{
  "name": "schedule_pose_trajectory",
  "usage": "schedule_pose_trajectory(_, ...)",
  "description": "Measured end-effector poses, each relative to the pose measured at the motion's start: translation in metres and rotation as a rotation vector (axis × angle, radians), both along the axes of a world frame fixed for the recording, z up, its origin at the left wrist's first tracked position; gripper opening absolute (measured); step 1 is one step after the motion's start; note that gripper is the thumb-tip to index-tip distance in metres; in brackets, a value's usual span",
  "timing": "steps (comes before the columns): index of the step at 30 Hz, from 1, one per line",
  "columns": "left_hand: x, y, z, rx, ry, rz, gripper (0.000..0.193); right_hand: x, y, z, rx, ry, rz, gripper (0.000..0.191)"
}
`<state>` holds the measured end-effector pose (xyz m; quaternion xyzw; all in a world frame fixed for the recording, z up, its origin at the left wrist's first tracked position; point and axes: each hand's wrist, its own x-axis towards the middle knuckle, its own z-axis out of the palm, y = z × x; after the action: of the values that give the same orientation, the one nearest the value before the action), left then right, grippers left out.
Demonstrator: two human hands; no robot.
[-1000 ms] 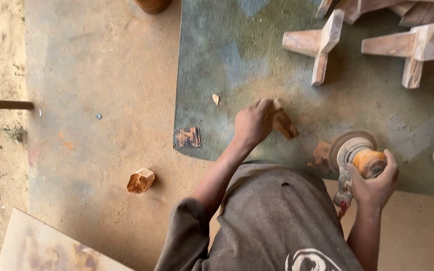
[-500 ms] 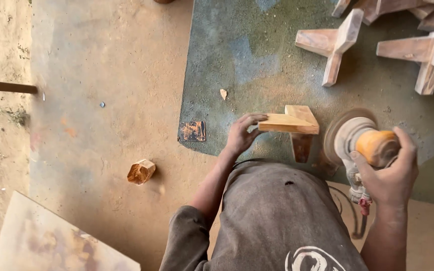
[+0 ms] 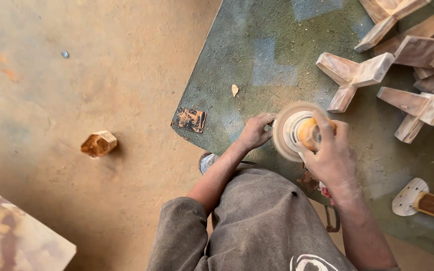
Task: The person uses an orbital sander to smooth several small wooden blocks and a long wooden plank on a workbench. They hold each piece with one hand while moving the sander over the surfaces, then set the finished pieces aside.
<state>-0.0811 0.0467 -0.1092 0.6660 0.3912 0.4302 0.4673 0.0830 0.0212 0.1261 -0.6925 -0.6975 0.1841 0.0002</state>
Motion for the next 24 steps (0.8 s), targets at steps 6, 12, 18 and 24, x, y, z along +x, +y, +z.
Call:
schedule_pose_trajectory(6,0.007,0.005,-0.019,0.057,0.063,-0.002,0.031,-0.006,0.016,-0.012,-0.114,-0.141,0.096,0.089)
schedule_pose_trajectory(12,0.012,0.007,-0.019,0.038,0.081,0.02,0.038,0.016,0.022,-0.004,-0.14,-0.235,0.033,0.086)
schedule_pose_trajectory(18,0.018,0.001,-0.026,0.119,0.082,0.013,0.036,0.01,0.028,0.003,-0.157,-0.252,0.063,0.088)
schedule_pose_trajectory(24,0.033,-0.004,-0.039,0.081,0.191,-0.043,0.04,-0.01,0.021,-0.006,-0.185,-0.266,0.154,0.089)
